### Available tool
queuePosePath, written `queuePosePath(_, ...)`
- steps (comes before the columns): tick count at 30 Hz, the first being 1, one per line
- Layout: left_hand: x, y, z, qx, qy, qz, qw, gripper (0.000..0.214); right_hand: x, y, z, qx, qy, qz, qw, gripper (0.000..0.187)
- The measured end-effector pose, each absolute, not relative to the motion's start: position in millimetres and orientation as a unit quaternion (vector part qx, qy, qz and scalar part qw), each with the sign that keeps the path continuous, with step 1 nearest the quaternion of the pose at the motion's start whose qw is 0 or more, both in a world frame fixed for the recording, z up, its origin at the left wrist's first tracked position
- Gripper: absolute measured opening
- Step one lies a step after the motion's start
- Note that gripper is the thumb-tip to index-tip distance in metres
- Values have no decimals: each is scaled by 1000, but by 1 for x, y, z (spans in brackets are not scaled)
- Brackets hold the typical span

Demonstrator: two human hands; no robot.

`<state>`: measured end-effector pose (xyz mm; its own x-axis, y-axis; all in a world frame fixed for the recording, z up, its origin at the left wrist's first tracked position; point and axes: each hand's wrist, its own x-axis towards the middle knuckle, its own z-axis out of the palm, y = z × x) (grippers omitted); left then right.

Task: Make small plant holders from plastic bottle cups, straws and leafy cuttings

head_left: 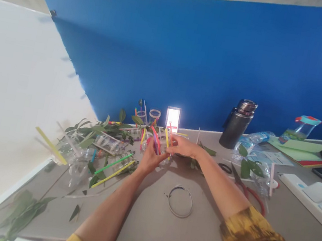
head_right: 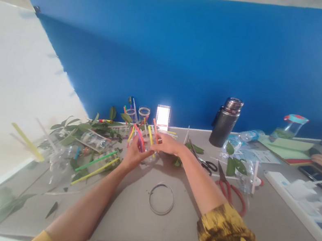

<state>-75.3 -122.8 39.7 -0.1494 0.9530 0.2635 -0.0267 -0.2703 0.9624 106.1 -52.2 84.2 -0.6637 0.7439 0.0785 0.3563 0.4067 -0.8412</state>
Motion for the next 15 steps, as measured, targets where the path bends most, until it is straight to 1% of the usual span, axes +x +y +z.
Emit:
queuePosePath(2,-75,-124,42,537,479,591,363,69,113,-48,84,-323,-810,448,199,41)
queuePosePath(4,-75,-124,43,541,483,587,359,66,125,-40,87,-351,-796,448,206,46)
queuePosePath(5,-76,-124,44,540,479,590,362,65,132,-36,89,-379,-781,441,230,46)
queuePosePath(6,-77,-124,43,538,474,594,365,63,139,-32,91,-411,-761,427,266,41)
queuePosePath(8,-77,-122,43,532,468,605,363,61,147,-27,93,-463,-723,377,347,24)
queuePosePath(9,-78,-122,42,527,467,611,360,62,148,-25,92,-474,-721,344,370,19)
queuePosePath(10,-78,-122,42,518,471,618,358,63,145,-25,91,-478,-736,305,370,18)
queuePosePath(11,-79,-121,42,505,478,624,357,65,140,-26,89,-478,-767,257,343,20)
queuePosePath(12,-81,-121,42,490,482,634,354,66,133,-28,85,-476,-802,206,296,22)
queuePosePath(14,-85,-120,44,463,479,666,337,68,115,-33,75,-467,-862,92,172,28)
queuePosePath(15,-87,-120,45,452,472,684,324,69,105,-36,69,-473,-866,71,146,30)
